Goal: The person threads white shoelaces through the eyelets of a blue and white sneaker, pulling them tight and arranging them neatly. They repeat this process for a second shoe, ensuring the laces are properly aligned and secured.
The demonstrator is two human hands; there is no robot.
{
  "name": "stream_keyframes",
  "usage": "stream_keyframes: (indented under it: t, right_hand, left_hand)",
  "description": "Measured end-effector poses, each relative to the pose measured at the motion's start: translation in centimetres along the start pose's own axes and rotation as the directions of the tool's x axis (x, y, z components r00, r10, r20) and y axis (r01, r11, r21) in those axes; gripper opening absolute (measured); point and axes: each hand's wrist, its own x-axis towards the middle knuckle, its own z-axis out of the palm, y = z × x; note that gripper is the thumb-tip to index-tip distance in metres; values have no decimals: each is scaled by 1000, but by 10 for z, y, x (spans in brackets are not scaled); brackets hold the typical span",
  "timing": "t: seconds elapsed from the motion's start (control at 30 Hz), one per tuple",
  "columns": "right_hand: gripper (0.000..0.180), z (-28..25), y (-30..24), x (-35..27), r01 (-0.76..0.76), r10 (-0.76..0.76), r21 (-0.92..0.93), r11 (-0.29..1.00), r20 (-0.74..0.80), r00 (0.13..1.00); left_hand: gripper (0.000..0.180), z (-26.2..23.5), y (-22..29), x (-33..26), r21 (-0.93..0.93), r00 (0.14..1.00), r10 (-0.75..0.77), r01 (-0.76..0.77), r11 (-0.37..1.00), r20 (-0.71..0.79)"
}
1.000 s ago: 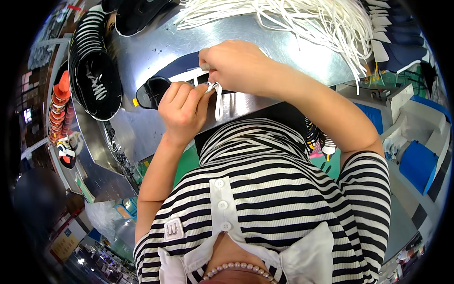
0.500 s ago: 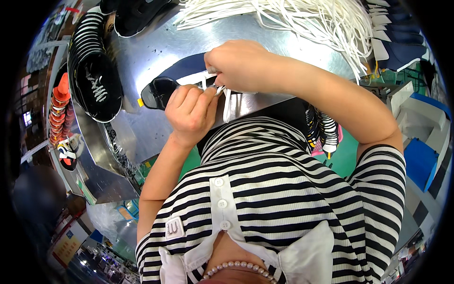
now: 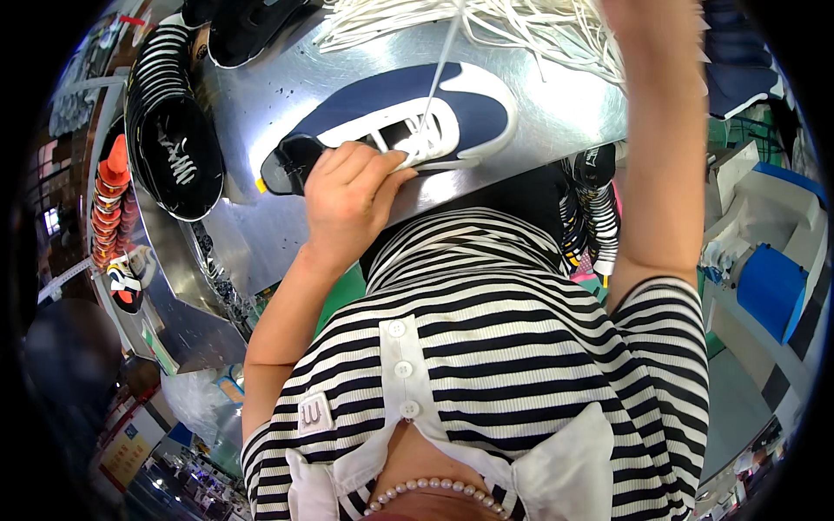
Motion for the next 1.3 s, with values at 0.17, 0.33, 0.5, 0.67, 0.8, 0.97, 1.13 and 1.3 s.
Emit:
stream_keyframes:
  t: [0.17,0.33,0.5,0.67,0.8,0.97,1.13,1.3]
  right_hand:
    - [20,58,56,-88,-552,546,-51,832,249,800]
    - [19,65,68,-86,-630,611,-77,772,363,704]
    - [21,70,74,-69,-708,672,-82,702,407,619]
    - [18,86,95,-76,-532,572,-208,821,318,757]
    - [18,93,95,-80,-519,554,-195,832,275,786]
    - [24,60,81,-63,-771,569,141,621,596,567]
    - [19,82,88,-76,-697,657,-28,716,364,660]
    - [18,96,92,-87,-543,571,-178,821,263,777]
  left_hand:
    - [53,-12,6,-2,-59,954,-285,291,955,89]
    - [57,-22,-4,8,-253,713,-650,701,666,263]
    - [50,-7,-16,6,-249,712,-689,697,672,134]
    - [35,4,-19,10,-339,718,-696,654,676,-4]
    - [37,13,-21,4,-300,709,-701,653,695,-81]
    - [37,6,-23,7,-532,653,-756,653,539,36]
    - [39,8,-21,7,-454,697,-717,633,627,-17]
    - [39,9,-16,6,-256,714,-700,675,692,-8]
